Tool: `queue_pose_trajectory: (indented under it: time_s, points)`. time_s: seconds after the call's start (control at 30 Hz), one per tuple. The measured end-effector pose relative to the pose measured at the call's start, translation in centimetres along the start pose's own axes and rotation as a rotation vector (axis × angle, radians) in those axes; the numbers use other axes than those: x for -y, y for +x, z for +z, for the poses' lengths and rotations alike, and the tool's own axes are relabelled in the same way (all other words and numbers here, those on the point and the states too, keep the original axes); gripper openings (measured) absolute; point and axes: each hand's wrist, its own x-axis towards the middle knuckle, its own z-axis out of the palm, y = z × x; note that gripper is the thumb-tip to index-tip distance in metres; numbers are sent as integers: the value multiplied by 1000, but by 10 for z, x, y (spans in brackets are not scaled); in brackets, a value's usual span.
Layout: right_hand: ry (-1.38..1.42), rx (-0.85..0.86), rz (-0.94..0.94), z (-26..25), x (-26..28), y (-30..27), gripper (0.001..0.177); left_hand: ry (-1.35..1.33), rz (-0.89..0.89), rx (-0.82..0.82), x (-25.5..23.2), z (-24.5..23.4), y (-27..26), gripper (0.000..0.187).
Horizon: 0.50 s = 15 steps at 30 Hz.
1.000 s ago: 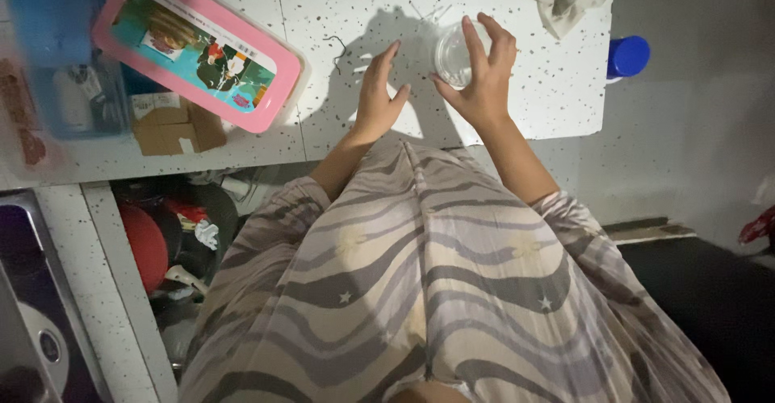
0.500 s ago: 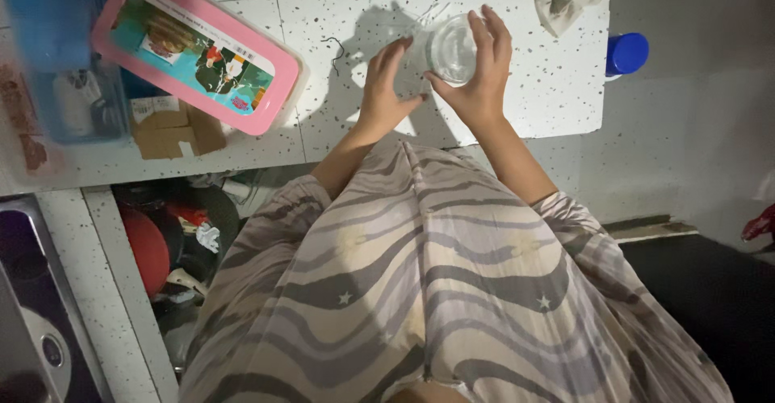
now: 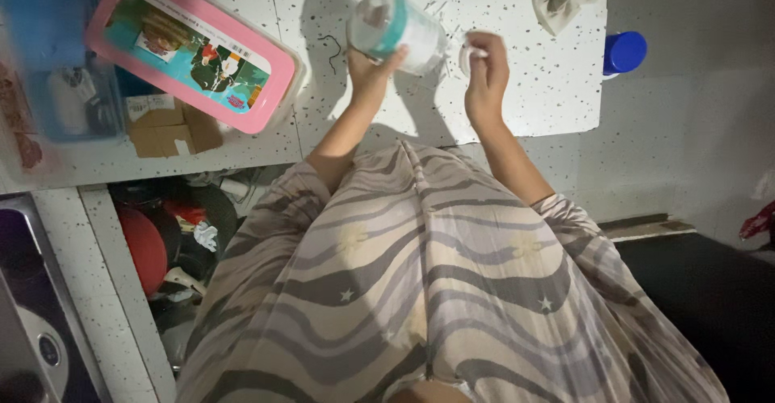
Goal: The person opens a plastic jar and removes its contents, then opens a pink container and a blue container, emptying their contents onto the table. They handle various small items including packets, tape, and cables, placing them on the table.
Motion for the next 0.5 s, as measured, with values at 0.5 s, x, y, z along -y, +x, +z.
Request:
queue_pose_trajectory:
  time_s: [0.5]
  points:
    - [111, 327, 106, 35, -40, 16, 49, -134, -222, 8, 1, -12, -8, 86]
